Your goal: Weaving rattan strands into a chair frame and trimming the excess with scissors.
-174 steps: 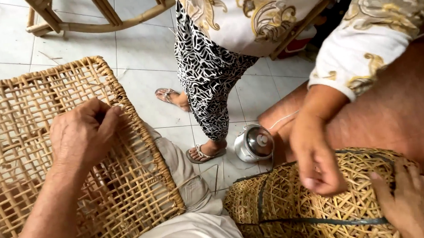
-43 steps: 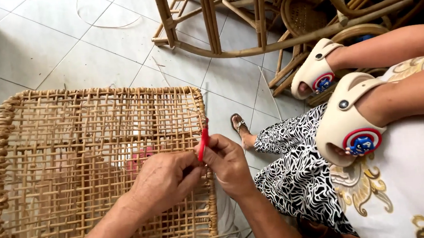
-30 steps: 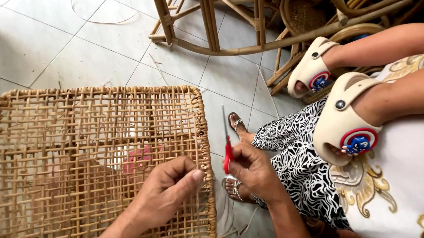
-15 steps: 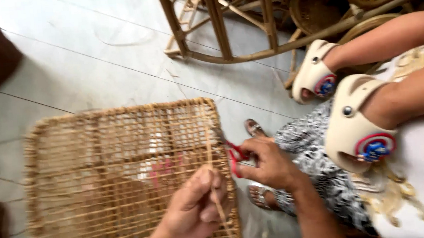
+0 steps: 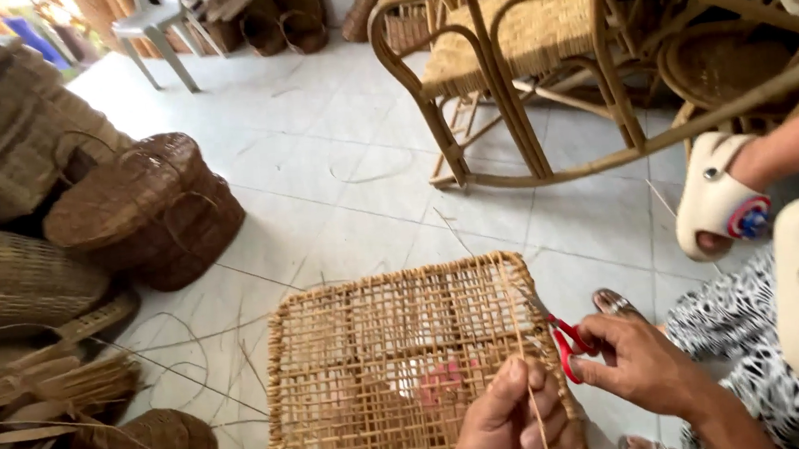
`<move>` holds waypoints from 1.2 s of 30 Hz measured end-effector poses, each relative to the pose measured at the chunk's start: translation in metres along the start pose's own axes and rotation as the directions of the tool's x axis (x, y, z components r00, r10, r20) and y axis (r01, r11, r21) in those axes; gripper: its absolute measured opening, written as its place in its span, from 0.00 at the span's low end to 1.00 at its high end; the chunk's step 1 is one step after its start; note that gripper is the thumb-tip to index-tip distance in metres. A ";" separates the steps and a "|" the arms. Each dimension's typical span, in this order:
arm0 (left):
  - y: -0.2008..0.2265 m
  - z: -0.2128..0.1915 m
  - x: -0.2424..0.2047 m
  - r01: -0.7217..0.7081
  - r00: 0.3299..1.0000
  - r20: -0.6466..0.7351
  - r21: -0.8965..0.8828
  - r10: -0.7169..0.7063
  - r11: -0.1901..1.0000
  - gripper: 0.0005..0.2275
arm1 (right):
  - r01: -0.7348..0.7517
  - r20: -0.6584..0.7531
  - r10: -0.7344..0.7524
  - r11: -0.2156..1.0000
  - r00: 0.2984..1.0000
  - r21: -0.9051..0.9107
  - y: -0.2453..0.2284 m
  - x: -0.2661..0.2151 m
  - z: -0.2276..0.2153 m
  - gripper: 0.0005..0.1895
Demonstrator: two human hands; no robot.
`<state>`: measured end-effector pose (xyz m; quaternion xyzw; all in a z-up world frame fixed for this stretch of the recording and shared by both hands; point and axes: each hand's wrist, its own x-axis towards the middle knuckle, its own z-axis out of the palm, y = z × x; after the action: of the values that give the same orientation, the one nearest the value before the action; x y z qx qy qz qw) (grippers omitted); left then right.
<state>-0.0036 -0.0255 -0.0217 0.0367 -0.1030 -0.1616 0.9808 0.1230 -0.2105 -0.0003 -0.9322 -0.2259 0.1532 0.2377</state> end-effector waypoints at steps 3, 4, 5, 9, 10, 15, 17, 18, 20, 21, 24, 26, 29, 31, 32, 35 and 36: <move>-0.005 -0.010 0.003 -0.021 0.999 0.025 -0.077 0.023 0.997 0.09 | 0.012 -0.034 -0.008 0.995 0.999 0.103 0.009 0.006 0.003 0.13; -0.005 -0.015 0.002 -0.034 0.999 0.012 -0.112 0.035 0.993 0.09 | 0.042 -0.061 -0.033 0.989 0.998 0.145 0.012 0.011 0.008 0.12; -0.005 -0.012 0.000 -0.047 0.999 0.009 -0.101 0.048 0.994 0.09 | 0.057 -0.056 -0.049 0.987 0.997 0.149 0.009 0.015 0.009 0.12; -0.003 -0.008 -0.004 -0.031 0.998 0.054 -0.092 0.036 0.995 0.10 | -0.022 -0.035 0.024 0.999 0.999 0.043 -0.006 0.007 0.006 0.14; -0.007 -0.012 0.003 -0.030 0.994 0.099 -0.112 0.041 0.993 0.10 | -0.063 -0.040 0.064 0.997 0.997 0.042 -0.006 0.004 -0.003 0.12; 0.010 0.004 0.002 0.014 0.999 0.043 -0.017 -0.013 1.000 0.09 | -0.091 -0.062 0.093 0.995 0.994 0.033 -0.009 0.001 -0.002 0.12; -0.001 0.009 -0.001 0.035 0.999 0.027 -0.049 -0.034 0.998 0.09 | -0.091 -0.063 0.090 0.996 0.994 -0.008 -0.005 -0.012 -0.003 0.15; -0.001 0.012 0.000 0.004 1.000 0.012 -0.019 -0.003 1.000 0.09 | -0.040 -0.057 0.041 0.999 0.998 0.025 -0.008 -0.013 -0.004 0.16; -0.001 0.021 0.002 -0.018 1.000 -0.004 0.000 0.018 1.000 0.09 | -0.003 -0.052 0.006 0.998 0.999 0.056 -0.014 -0.015 -0.005 0.16; 0.000 0.027 0.001 -0.035 0.999 0.006 -0.002 0.035 0.999 0.09 | -0.001 -0.029 0.003 0.995 1.000 0.098 -0.016 -0.017 -0.005 0.15; -0.001 0.031 0.002 -0.047 0.999 0.008 -0.003 0.047 0.999 0.09 | 0.008 0.001 -0.008 0.991 1.000 0.134 -0.020 -0.013 -0.007 0.14; -0.001 0.032 0.001 -0.037 0.999 -0.001 -0.003 0.037 0.999 0.09 | 0.010 0.007 -0.011 0.991 1.000 0.130 -0.023 -0.009 -0.008 0.15; -0.006 0.033 0.001 -0.062 0.998 0.017 -0.008 0.063 0.998 0.09 | 0.098 -0.026 -0.095 0.982 0.995 0.163 -0.026 -0.006 -0.013 0.16; -0.007 0.030 0.000 -0.051 0.998 -0.045 0.003 0.051 0.999 0.09 | 0.088 0.032 -0.097 0.971 0.995 0.224 -0.034 -0.002 -0.019 0.13; -0.007 0.030 0.000 -0.045 0.998 -0.038 -0.005 0.045 0.999 0.09 | 0.080 0.028 -0.088 0.973 0.996 0.217 -0.032 0.000 -0.019 0.13; -0.006 0.029 0.002 -0.021 0.999 -0.024 -0.008 0.021 1.000 0.09 | 0.120 0.057 -0.134 0.972 0.989 0.200 -0.026 0.005 -0.019 0.20; -0.007 0.028 0.002 -0.029 0.999 -0.022 0.013 0.029 1.000 0.09 | 0.121 0.066 -0.139 0.969 0.988 0.217 -0.026 0.005 -0.020 0.21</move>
<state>-0.0100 -0.0334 0.0053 0.0431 -0.0936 -0.1464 0.9838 0.1258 -0.1953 0.0291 -0.8777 -0.2783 0.1981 0.3362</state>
